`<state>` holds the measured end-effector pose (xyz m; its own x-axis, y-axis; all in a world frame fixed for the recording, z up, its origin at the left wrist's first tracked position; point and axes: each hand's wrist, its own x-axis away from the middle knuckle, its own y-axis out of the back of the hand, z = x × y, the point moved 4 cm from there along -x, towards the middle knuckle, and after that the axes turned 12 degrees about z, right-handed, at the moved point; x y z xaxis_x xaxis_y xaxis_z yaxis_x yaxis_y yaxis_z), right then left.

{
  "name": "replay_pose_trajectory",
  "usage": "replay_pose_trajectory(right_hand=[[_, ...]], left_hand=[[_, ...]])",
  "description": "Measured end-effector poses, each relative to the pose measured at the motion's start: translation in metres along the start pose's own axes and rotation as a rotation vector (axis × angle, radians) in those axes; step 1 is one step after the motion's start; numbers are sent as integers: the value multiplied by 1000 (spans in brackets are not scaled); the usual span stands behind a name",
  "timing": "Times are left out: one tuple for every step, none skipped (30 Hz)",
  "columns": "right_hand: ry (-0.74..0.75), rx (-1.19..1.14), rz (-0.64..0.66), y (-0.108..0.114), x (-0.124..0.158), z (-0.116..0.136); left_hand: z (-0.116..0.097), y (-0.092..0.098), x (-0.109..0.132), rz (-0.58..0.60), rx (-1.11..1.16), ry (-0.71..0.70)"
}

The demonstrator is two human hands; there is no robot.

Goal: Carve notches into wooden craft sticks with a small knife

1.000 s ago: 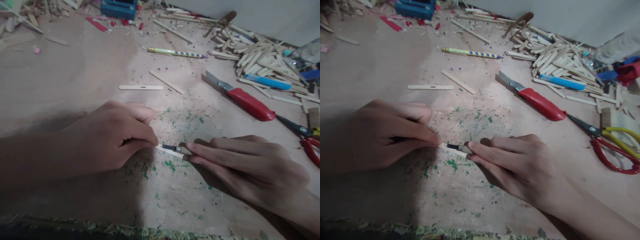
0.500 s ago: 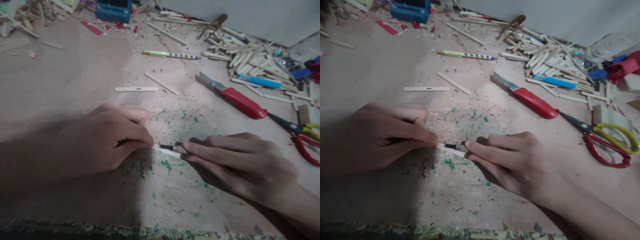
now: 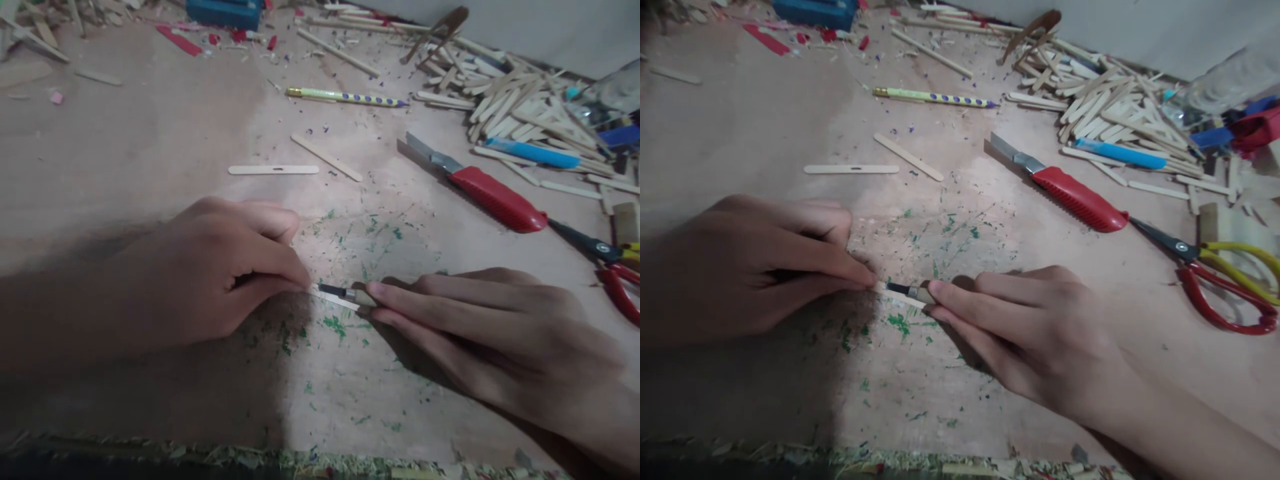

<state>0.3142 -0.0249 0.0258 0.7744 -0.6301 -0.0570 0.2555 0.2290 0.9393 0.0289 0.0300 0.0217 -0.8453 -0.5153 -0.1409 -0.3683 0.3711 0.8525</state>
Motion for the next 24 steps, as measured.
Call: replay_pose_trajectory(right_hand=[[-5,-12,-3,1,0,0],[-10,-19,-6,2,1,0],[-15,-18,-15,3,1,0],[-19,-15,-23,4,1,-1],[-20,-11,-31,5,1,-2],[-21,-11,-35,5,1,-3],[-30,-14,-38,4,1,-5],[-33,-20,-47,4,2,-7],[-41,-23,-51,3,4,-9],[-49,-22,-55,2,6,-10],[-57,-18,-54,1,10,-11],[-65,-14,-45,-2,14,-12],[-68,-12,-33,-4,20,-13],[-64,-11,-19,-8,25,-13],[-62,-9,-6,-11,31,-13],[-60,-9,5,-14,37,-13],[-58,-11,13,-18,42,-13],[-56,-14,18,-20,45,-13],[-56,-18,21,-23,48,-13],[-56,-22,23,-25,49,-13],[-57,-25,25,-26,50,-13],[-58,-28,26,-27,50,-13],[-60,-29,26,-27,49,-13],[-62,-31,26,-27,49,-14]], left_hand=[[0,0,0,8,-6,4],[0,-1,0,10,-9,6],[0,-1,1,10,-7,6],[0,-1,1,11,-4,8],[0,0,2,2,0,8],[0,0,3,-6,3,6],[0,0,3,5,0,8],[-1,1,4,13,-2,6],[-1,1,4,22,-5,9],[0,2,4,28,-6,12],[0,2,4,40,-6,15],[0,2,3,45,-5,16],[-1,2,3,42,0,16],[-1,3,2,35,6,16],[-2,3,2,32,12,15],[-2,3,2,26,18,17],[-2,3,2,23,23,25],[-2,3,3,20,25,32],[-2,2,3,27,22,40],[-1,2,4,30,18,41],[-1,2,4,30,17,40],[0,2,5,31,18,34],[1,2,5,34,21,28],[1,2,5,34,26,26]])
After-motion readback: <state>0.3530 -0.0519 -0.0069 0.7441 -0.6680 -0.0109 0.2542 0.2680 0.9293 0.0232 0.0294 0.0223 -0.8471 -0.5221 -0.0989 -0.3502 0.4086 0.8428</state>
